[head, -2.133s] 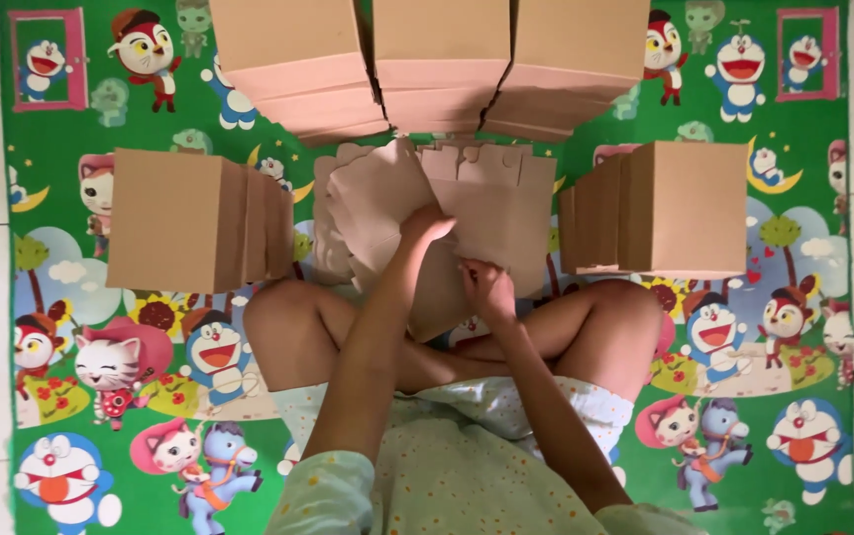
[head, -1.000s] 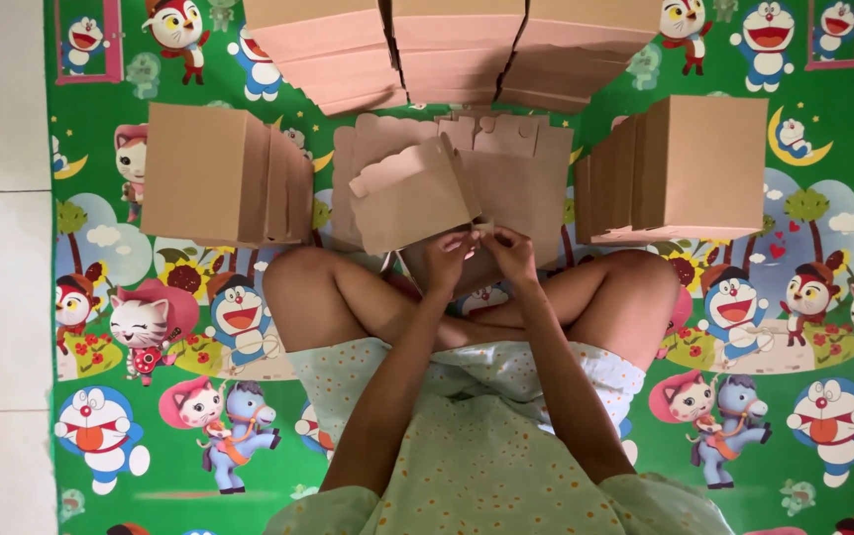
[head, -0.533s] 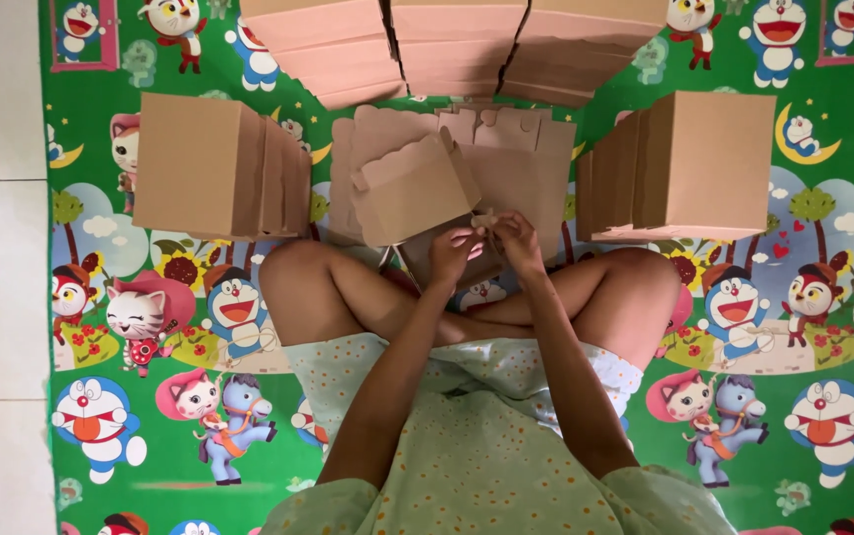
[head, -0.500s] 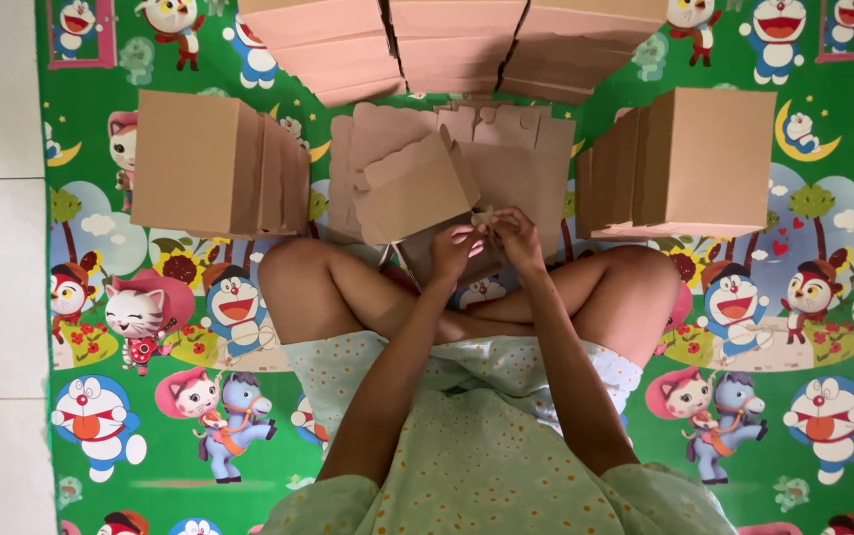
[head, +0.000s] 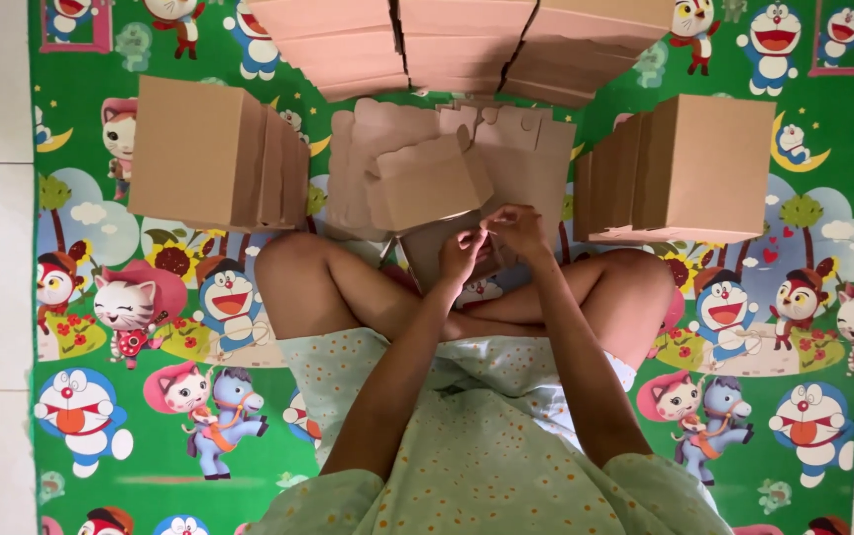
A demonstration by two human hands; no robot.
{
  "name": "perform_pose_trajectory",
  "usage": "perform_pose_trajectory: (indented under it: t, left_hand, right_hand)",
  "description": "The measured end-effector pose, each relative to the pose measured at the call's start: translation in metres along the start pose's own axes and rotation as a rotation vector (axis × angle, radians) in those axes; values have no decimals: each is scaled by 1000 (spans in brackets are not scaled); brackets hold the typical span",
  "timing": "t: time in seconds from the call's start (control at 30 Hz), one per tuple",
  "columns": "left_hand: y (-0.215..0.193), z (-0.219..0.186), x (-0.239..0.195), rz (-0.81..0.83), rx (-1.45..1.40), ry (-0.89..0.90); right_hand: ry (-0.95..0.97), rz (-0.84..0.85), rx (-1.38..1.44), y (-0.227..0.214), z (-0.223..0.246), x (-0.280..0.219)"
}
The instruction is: Folding flat cardboard templates into boxes and stacking them in organized piles.
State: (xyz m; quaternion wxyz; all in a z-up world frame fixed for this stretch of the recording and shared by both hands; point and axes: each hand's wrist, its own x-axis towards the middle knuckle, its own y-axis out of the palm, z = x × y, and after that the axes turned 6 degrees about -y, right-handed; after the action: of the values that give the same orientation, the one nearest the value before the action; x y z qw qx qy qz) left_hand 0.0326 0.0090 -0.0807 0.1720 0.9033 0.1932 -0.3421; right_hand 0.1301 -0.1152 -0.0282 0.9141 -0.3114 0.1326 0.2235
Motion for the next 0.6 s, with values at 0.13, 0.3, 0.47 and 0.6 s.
perform_pose_trajectory:
  t: [0.13, 0.3, 0.47, 0.6]
  left_hand:
    - [-9, -1, -8, 40, 289, 151]
    - [-33, -64, -114, 150, 343, 301]
    - [-90, -66, -187, 202, -35, 240]
    - [-126, -65, -188, 100, -14, 67]
  right_hand:
    - [64, 59, 84, -9, 20, 3]
    - [-33, 162, -50, -3, 55, -3]
    - [23, 70, -664, 34, 21, 14]
    - [-9, 156, -304, 4, 37, -30]
